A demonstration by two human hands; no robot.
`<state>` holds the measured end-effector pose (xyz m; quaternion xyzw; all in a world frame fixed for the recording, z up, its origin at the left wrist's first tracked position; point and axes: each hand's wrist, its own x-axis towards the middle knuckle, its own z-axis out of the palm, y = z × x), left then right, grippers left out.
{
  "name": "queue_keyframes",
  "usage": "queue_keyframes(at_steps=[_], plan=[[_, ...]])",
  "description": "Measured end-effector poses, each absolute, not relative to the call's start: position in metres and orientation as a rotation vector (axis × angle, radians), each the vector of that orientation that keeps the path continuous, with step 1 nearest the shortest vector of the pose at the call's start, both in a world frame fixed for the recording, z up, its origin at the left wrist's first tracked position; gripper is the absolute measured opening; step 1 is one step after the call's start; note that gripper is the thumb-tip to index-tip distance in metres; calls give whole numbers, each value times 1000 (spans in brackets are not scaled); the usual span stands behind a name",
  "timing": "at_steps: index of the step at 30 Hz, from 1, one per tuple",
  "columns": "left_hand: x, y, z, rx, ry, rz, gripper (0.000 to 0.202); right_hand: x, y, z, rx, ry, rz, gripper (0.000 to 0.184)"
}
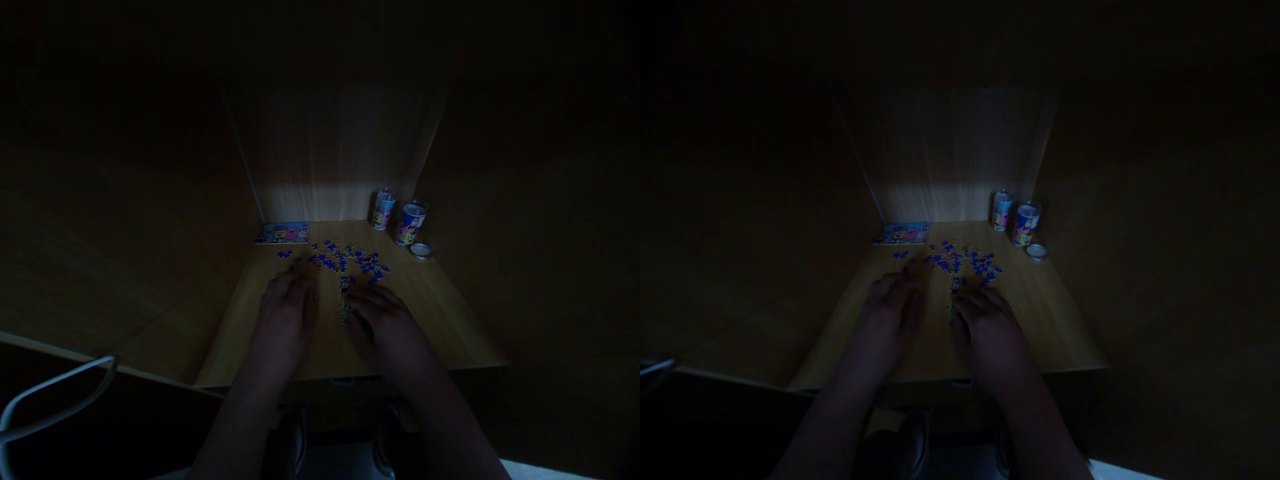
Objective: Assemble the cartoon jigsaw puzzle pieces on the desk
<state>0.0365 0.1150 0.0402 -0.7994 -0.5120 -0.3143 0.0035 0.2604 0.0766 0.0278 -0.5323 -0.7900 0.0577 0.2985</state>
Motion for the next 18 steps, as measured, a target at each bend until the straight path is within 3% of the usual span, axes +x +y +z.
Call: queue_keyframes(at_steps=[7, 18], plan=[[24, 114, 40, -2337, -1800, -929, 49, 260, 75, 29, -1448, -2056, 124, 35], [37, 113, 37, -2450, -1715, -809, 20, 261, 76, 28, -1466, -2045, 128, 35]])
